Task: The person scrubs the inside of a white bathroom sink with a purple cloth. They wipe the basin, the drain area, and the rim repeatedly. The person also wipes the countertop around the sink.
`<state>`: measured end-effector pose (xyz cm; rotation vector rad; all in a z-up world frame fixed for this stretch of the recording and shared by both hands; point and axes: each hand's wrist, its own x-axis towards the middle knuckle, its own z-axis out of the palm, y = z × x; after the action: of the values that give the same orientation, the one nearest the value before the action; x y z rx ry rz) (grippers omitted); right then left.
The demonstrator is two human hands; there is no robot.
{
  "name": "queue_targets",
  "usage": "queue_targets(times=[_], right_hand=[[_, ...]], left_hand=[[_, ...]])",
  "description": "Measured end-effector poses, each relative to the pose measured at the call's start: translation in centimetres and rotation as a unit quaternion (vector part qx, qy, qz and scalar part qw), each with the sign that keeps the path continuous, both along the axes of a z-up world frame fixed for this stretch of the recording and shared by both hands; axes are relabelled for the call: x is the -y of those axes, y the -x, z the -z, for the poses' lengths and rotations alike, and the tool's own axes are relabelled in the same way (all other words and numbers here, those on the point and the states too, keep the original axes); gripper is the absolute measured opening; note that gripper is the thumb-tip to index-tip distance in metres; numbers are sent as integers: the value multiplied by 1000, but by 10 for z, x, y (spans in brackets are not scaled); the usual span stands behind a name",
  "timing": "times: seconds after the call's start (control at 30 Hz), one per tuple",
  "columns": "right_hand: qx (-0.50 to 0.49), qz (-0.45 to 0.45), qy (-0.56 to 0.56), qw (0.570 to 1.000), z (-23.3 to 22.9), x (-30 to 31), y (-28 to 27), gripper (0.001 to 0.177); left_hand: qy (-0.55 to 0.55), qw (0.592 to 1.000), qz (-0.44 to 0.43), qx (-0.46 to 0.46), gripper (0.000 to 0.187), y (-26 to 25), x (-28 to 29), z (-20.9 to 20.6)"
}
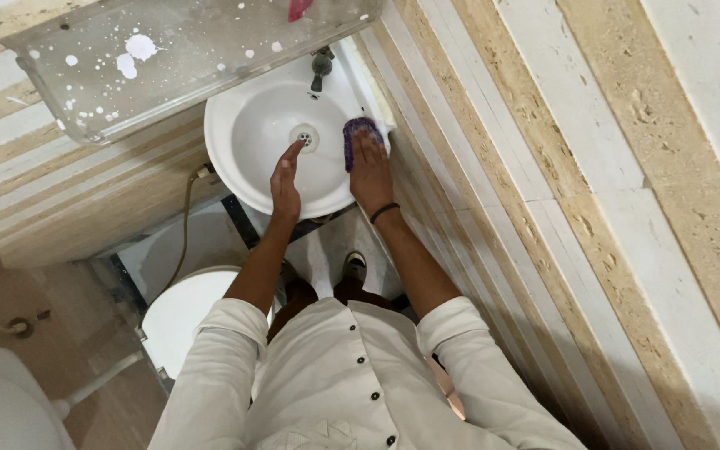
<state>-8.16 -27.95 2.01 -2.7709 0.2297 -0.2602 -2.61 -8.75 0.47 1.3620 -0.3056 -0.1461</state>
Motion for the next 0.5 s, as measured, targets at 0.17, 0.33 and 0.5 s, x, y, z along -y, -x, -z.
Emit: queue_targets(times=[0.17,0.33,0.5], right_hand=[[8,-4,14,1000,3,0,1,61],[14,-6,18,1000,5,1,0,62],[13,-7,11,1000,2,0,1,66]], left_hand=[[11,1000,6,9,67,0,-2,-1],[9,1000,2,3,67,-2,-1,3],[29,999,9,13,65,-5,0,10]])
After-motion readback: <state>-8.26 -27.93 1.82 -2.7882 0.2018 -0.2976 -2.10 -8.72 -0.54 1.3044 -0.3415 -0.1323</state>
